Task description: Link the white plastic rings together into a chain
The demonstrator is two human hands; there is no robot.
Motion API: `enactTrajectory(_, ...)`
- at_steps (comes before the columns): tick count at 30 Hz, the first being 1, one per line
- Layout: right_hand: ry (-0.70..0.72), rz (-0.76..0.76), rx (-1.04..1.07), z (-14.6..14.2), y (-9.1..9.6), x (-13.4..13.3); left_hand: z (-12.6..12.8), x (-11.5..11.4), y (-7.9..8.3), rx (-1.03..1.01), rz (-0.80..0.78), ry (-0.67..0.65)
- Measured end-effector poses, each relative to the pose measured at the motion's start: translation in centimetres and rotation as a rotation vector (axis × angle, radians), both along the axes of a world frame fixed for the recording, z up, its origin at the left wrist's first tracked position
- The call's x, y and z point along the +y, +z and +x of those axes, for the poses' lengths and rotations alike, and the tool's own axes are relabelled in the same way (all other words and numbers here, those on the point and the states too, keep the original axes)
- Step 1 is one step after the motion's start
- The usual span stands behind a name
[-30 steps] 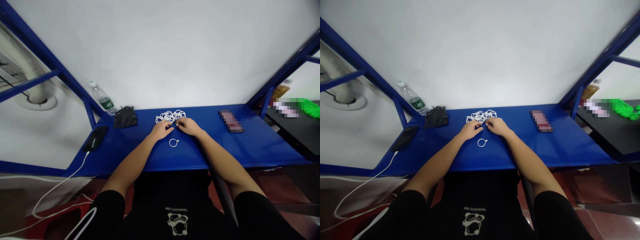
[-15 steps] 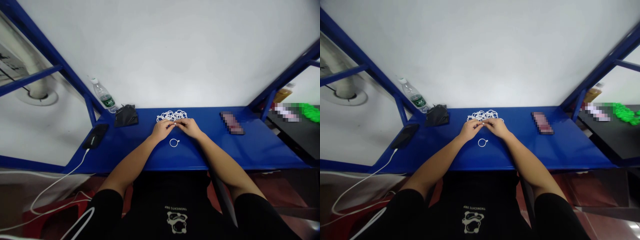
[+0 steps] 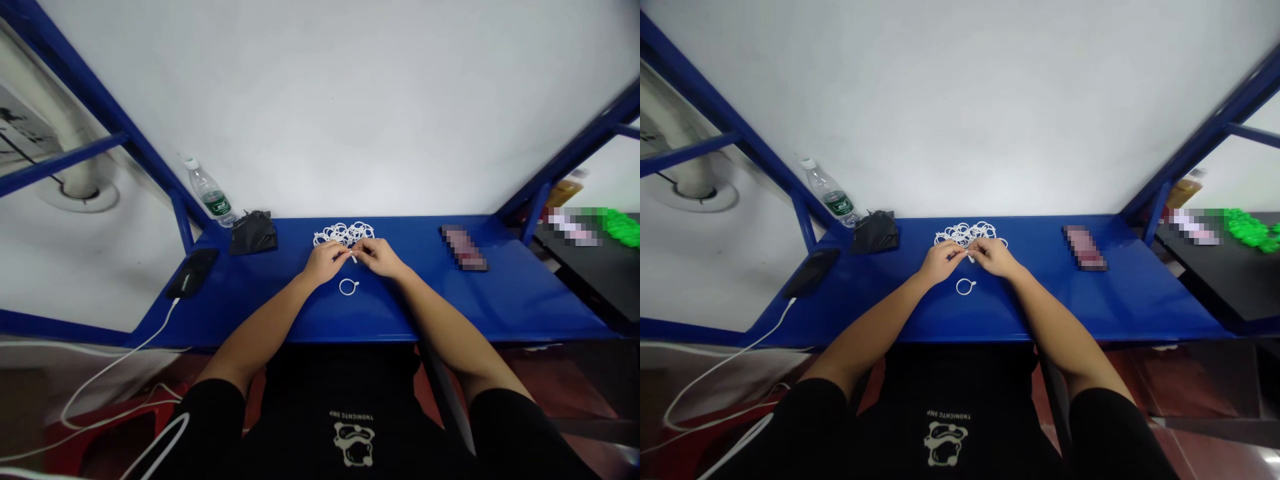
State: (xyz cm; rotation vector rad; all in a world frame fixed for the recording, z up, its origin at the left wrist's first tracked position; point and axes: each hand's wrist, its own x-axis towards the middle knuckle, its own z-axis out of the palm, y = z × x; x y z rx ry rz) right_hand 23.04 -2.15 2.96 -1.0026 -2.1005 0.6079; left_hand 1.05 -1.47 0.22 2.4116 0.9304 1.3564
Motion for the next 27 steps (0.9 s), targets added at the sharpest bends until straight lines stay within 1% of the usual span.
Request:
enactTrajectory(4, 0.041, -0.089, 0.034, 0.0, 0.2, 0.0, -0.1, 0.0, 0.2, 0.009, 0.004, -0.029)
enactTrajectory(7, 0.044, -0.148, 0.004, 1.0, 0.5, 0.5, -0.1, -0.1, 0.4, -0.020, 0.032, -0.056)
enactTrajectory(9, -0.051, -0.111, -0.062, 2.2, 0.5, 1.1, -0.1, -0.4, 0.6, -0.010, 0.036, -0.100)
enactTrajectory(12, -0.292, 0.027, -0.278, 4.1, 0.2, 2.3, -0.1, -0.8, 0.6, 0.088, -0.037, -0.207)
enactTrajectory(14, -0.355, 0.018, -0.423, 4.9, -0.3, 2.9, 0.2, -1.1, 0.6, 0.175, -0.098, -0.241)
enactTrajectory(17, -0.319, -0.019, -0.545, 4.9, -1.3, 3.4, 0.9, -1.6, 0.4, 0.275, -0.133, -0.240)
enactTrajectory(21, -0.246, 0.004, -0.527, 3.9, -2.0, 3.4, 1.6, -2.2, 0.1, 0.375, -0.122, -0.304)
enactTrajectory(24, -0.230, 0.007, -0.464, 3.7, -1.6, 3.2, 1.5, -2.3, 0.0, 0.352, -0.148, -0.280)
enactTrajectory(27, -0.211, 0.046, -0.367, 3.6, -0.7, 2.8, 1.2, -2.0, 0.1, 0.254, -0.142, -0.187)
